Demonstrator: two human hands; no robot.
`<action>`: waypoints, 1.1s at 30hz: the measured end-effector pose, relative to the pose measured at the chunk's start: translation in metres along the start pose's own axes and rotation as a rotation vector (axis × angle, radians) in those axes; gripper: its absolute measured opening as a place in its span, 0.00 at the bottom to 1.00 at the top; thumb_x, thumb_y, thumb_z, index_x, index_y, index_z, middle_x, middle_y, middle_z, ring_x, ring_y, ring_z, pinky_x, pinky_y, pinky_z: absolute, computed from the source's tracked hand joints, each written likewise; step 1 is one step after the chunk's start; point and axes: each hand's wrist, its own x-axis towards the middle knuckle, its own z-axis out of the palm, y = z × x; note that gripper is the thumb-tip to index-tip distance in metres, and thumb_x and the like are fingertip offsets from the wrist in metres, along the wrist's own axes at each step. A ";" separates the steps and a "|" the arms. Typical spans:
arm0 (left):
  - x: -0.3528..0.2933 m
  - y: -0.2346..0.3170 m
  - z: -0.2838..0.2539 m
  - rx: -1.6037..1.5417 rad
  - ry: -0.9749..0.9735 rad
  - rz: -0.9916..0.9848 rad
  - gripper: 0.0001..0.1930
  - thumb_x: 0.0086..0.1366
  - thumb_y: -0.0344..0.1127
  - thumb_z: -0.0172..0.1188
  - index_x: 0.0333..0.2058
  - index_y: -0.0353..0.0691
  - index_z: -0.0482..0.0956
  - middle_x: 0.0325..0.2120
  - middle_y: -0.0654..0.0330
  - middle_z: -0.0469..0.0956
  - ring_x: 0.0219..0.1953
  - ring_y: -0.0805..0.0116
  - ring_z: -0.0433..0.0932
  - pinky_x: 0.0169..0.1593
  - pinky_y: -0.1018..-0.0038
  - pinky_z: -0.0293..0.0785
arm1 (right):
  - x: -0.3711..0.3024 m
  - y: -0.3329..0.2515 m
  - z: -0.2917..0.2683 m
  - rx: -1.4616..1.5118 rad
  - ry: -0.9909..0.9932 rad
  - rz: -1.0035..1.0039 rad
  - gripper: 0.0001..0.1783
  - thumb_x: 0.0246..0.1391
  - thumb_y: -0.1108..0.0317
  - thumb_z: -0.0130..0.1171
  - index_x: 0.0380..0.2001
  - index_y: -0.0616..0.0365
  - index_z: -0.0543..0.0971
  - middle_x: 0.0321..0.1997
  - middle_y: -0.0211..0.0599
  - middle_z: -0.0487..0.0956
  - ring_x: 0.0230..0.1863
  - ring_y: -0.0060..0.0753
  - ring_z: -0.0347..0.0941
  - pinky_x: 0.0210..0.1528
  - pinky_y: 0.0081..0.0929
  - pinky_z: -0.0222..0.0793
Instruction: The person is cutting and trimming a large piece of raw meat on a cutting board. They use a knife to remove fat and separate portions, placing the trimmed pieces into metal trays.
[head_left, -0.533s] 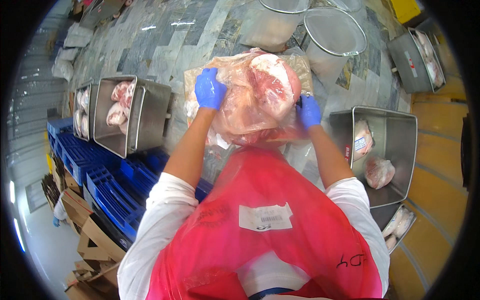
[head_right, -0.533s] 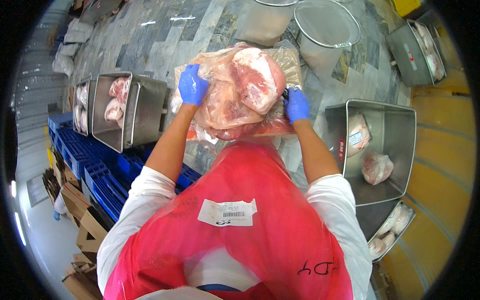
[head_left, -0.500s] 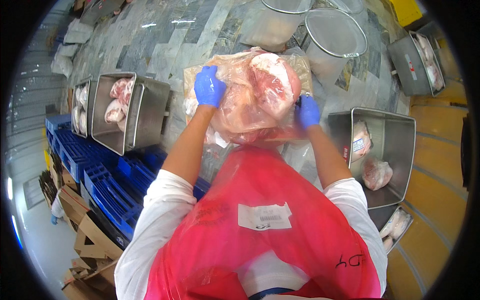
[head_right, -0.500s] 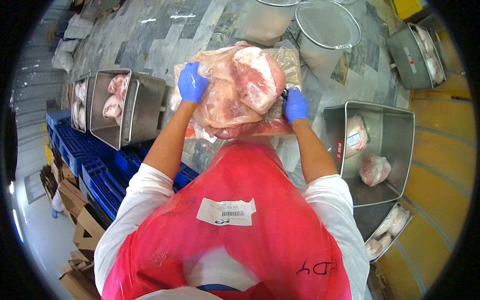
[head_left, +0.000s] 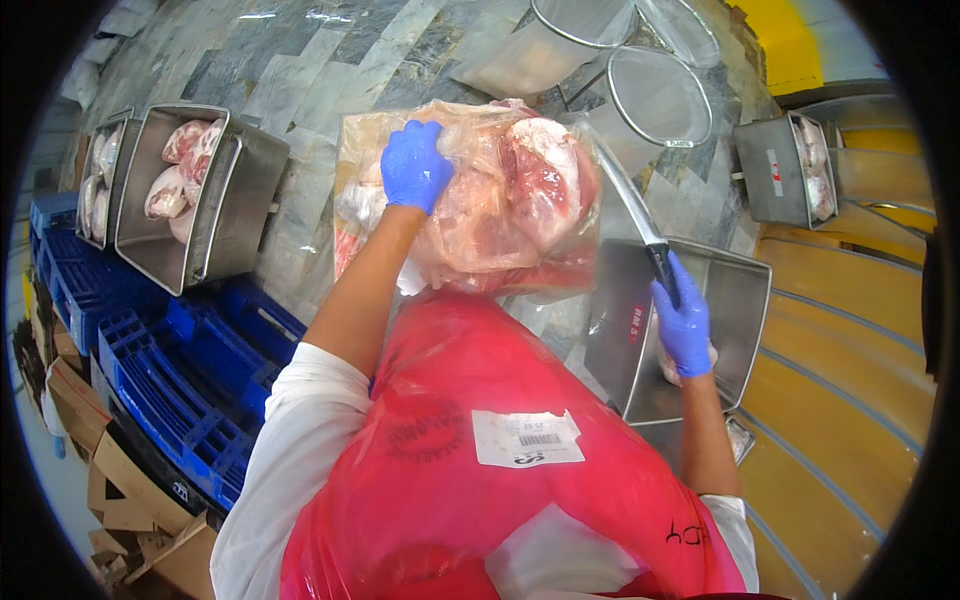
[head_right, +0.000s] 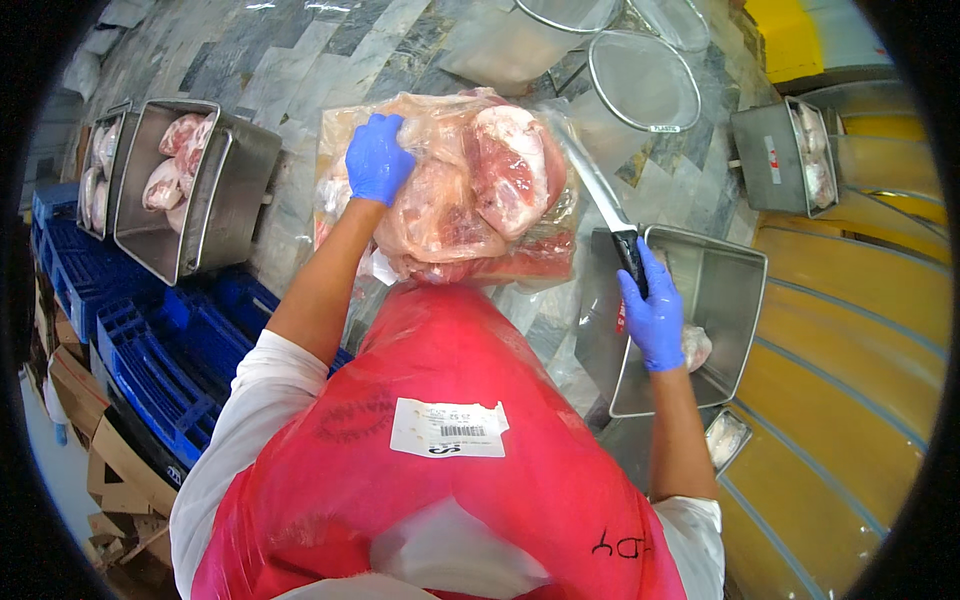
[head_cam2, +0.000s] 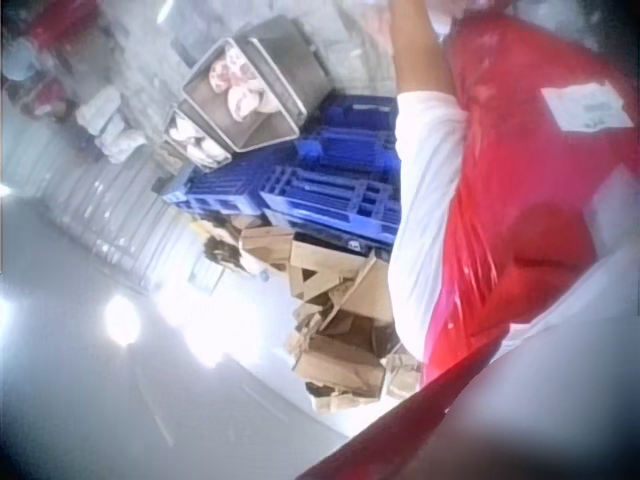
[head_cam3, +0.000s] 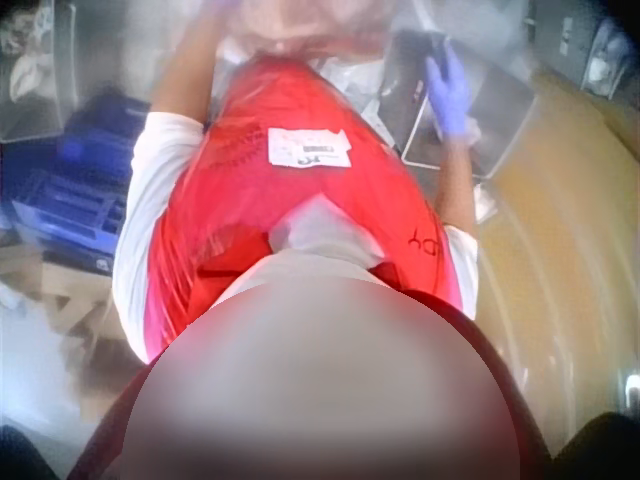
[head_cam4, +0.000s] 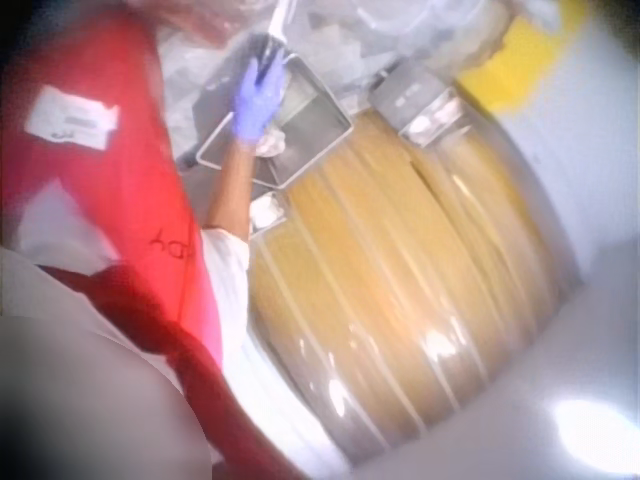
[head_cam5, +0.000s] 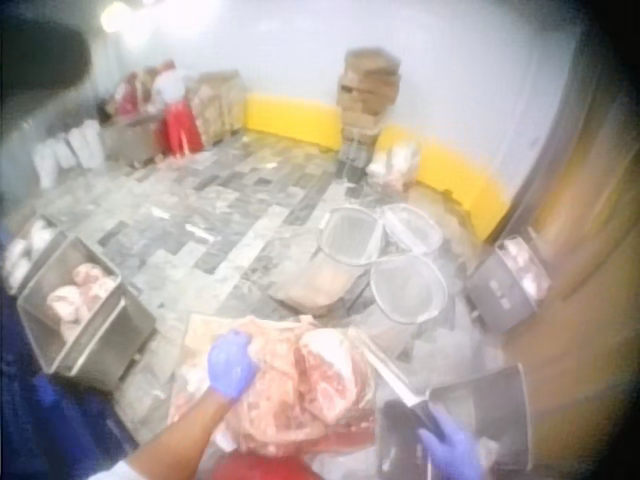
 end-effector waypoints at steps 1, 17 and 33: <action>0.000 -0.002 0.000 -0.005 0.006 0.006 0.16 0.51 0.32 0.63 0.41 0.45 0.82 0.37 0.50 0.79 0.39 0.46 0.79 0.43 0.54 0.77 | 0.014 -0.040 -0.025 -0.062 -0.066 -0.016 0.28 0.60 0.62 0.65 0.64 0.45 0.76 0.34 0.47 0.80 0.31 0.49 0.76 0.36 0.38 0.73; 0.005 -0.004 -0.016 -0.065 -0.140 -0.020 0.14 0.52 0.29 0.60 0.39 0.46 0.82 0.37 0.54 0.78 0.40 0.50 0.78 0.43 0.57 0.75 | 0.233 -0.287 -0.081 -0.761 -0.752 -0.280 0.19 0.53 0.69 0.65 0.49 0.49 0.85 0.36 0.53 0.83 0.35 0.56 0.80 0.39 0.43 0.76; 0.005 -0.012 -0.013 -0.209 -0.110 0.008 0.17 0.46 0.27 0.63 0.38 0.46 0.82 0.35 0.55 0.76 0.37 0.51 0.75 0.42 0.57 0.74 | 0.215 -0.213 -0.036 -0.738 -0.683 -0.306 0.25 0.56 0.62 0.65 0.59 0.41 0.80 0.29 0.53 0.80 0.29 0.61 0.77 0.34 0.51 0.73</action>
